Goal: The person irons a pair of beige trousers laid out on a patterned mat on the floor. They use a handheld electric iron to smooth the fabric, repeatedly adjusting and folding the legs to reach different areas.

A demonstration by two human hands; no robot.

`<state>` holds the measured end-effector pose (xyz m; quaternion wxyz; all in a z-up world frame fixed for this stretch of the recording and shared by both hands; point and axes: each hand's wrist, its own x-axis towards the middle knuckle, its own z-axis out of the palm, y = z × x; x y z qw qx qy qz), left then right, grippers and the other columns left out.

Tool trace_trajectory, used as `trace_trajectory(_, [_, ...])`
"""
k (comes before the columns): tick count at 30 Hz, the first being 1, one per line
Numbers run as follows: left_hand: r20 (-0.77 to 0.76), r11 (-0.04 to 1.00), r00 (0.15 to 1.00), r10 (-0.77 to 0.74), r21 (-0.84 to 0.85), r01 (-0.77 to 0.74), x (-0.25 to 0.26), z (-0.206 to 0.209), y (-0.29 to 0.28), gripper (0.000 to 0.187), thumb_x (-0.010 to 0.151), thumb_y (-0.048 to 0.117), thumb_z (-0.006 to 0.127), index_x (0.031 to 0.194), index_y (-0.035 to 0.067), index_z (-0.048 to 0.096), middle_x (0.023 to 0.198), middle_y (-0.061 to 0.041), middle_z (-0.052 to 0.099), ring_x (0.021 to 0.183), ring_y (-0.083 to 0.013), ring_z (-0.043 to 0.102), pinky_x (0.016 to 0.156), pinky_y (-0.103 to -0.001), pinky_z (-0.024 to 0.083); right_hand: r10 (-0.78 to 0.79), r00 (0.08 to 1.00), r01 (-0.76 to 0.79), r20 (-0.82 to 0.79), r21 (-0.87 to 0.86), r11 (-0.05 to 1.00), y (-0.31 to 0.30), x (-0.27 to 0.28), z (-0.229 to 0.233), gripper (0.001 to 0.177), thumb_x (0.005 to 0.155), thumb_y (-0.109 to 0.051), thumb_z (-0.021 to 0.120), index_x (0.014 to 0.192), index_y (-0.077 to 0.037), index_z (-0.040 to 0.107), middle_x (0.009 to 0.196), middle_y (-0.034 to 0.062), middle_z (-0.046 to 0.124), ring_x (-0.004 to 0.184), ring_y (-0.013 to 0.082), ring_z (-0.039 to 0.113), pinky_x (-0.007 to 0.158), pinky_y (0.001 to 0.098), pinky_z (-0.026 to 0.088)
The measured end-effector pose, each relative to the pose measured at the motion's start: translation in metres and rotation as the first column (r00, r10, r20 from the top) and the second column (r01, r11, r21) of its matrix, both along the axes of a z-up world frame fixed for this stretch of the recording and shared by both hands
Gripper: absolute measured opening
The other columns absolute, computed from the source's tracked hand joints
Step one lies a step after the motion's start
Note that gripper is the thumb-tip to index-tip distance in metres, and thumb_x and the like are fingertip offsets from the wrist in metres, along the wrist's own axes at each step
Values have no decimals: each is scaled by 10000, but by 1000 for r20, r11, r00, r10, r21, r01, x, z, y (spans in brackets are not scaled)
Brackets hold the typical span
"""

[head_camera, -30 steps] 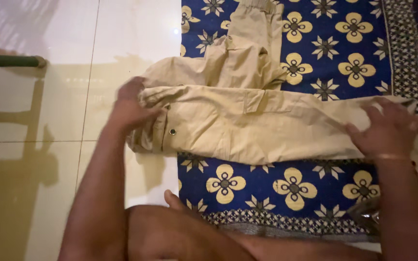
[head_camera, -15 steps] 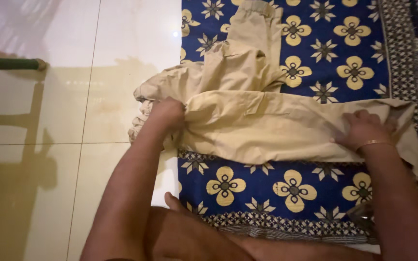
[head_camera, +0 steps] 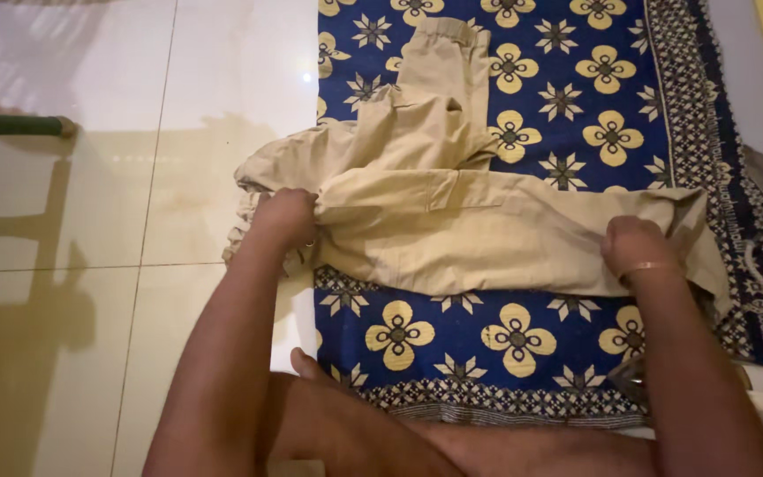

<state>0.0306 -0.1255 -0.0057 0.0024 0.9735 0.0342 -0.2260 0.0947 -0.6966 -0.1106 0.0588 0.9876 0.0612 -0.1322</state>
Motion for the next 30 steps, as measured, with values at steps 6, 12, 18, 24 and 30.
trace_trajectory(6, [10, 1000, 1000, 9, -21, -9, 0, -4, 0, 539, 767, 238, 774, 1293, 184, 664, 1290, -74, 669, 1253, -292, 595, 1094, -564, 419, -184, 976, 198, -118, 123, 972, 36, -29, 33, 393, 988, -411, 548, 1168, -99, 706, 1261, 188, 709, 1196, 395, 652, 1024, 523, 516])
trace_trajectory(12, [12, 1000, 1000, -12, 1, 12, 1, -10, -1, 494, 807, 250, 733, 1290, 169, 666, 1307, -68, 653, 1283, -290, 569, 1115, -611, 380, -237, 971, 238, -15, 113, 965, 54, -31, 15, 556, 975, -400, 540, 1496, -217, 474, 1496, 159, 497, 1330, 440, 488, 1015, 816, 243])
trace_trajectory(18, [-23, 988, 999, 39, -148, -42, 6, 13, 5, 798, 664, 437, 888, 1345, 140, 599, 1272, -124, 657, 1209, -331, 593, 1051, -513, 437, -138, 977, 106, 164, 186, 977, 45, -28, -12, 543, 882, -269, 572, 1419, -192, 563, 1515, 128, 493, 1343, 373, 481, 981, 870, 135])
trace_trajectory(24, [53, 977, 993, 104, -194, -91, -3, 45, 15, 531, 699, 424, 872, 1102, 114, 717, 1047, -157, 737, 1004, -365, 699, 903, -463, 546, -128, 931, 23, 342, 294, 955, 25, -23, 3, 198, 1041, -230, 596, 1080, -139, 767, 1162, 132, 729, 1136, 374, 659, 1108, 575, 404])
trace_trajectory(30, [457, 976, 880, 130, -217, -31, -19, 58, 38, 406, 801, 422, 887, 937, 76, 724, 873, -158, 718, 884, -373, 682, 861, -494, 521, -234, 771, -28, 592, 398, 917, 6, -13, 45, 159, 1019, -99, 599, 1030, -98, 757, 1132, 133, 745, 1046, 314, 689, 1029, 490, 427])
